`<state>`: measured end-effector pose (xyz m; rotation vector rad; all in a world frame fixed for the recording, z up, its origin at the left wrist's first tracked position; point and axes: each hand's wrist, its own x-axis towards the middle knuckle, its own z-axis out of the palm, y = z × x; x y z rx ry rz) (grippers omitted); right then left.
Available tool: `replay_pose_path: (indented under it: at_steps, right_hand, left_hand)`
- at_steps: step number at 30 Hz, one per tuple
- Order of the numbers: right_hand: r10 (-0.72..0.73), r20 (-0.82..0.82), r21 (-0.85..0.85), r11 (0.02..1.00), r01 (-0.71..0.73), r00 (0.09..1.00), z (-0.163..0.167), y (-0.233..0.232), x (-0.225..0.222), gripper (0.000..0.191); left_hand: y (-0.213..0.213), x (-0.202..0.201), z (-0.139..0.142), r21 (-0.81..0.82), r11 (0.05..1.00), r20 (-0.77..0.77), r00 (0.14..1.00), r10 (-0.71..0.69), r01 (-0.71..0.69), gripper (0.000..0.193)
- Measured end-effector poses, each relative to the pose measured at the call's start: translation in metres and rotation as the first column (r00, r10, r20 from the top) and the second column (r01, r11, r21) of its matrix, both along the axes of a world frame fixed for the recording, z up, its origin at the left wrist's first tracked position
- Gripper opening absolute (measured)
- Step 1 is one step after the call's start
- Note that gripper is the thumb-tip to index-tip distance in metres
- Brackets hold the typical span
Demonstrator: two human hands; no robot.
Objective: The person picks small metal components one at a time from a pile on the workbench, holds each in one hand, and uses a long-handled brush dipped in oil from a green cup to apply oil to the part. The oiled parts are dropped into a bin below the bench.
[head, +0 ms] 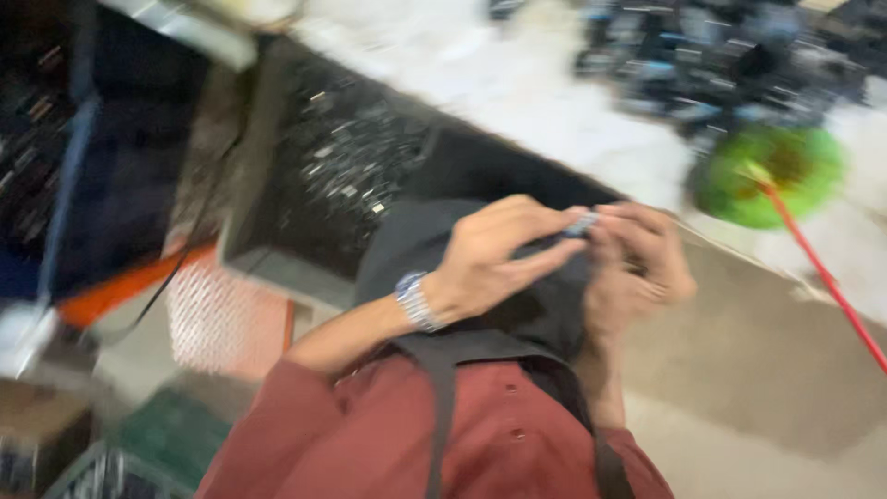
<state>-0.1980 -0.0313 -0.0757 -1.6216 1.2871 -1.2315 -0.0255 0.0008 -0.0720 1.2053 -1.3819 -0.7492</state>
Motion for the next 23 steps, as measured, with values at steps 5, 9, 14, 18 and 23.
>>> replay_pose_path:
  at_steps: [5, 9, 14, 18, 23]
  right_hand:
    - [-0.033, -0.038, -0.052, 0.998, 0.031, 0.999, 0.008, 0.003, -0.01, 0.016]
    - [-0.047, -0.061, -0.051, 0.998, 0.044, 0.997, 0.012, 0.004, -0.008, 0.016]
    - [-0.027, -0.036, -0.049, 0.998, 0.025, 0.999, 0.0, 0.009, -0.018, 0.018]
    - [-0.142, 0.195, 0.098, 0.987, 0.125, 0.97, -0.024, 0.012, -0.035, 0.019]
    - [-0.483, 0.521, 0.206, 0.871, 0.445, 0.704, -0.038, 0.005, -0.072, 0.028]
  left_hand:
    - [-0.009, -0.011, 0.018, 0.004, 1.0, 0.002, 1.0, 0.001, -0.001, 0.034]
    - [-0.007, -0.011, 0.015, -0.041, 0.999, 0.037, 0.999, 0.0, 0.002, 0.035]
    - [-0.007, -0.013, 0.013, -0.115, 0.993, 0.113, 0.994, 0.014, -0.001, 0.035]
    - [-0.007, -0.017, 0.013, -0.081, 0.996, 0.077, 0.997, -0.026, 0.032, 0.034]
    - [-0.01, -0.018, 0.012, 0.001, 0.999, 0.033, 0.999, -0.041, 0.041, 0.034]
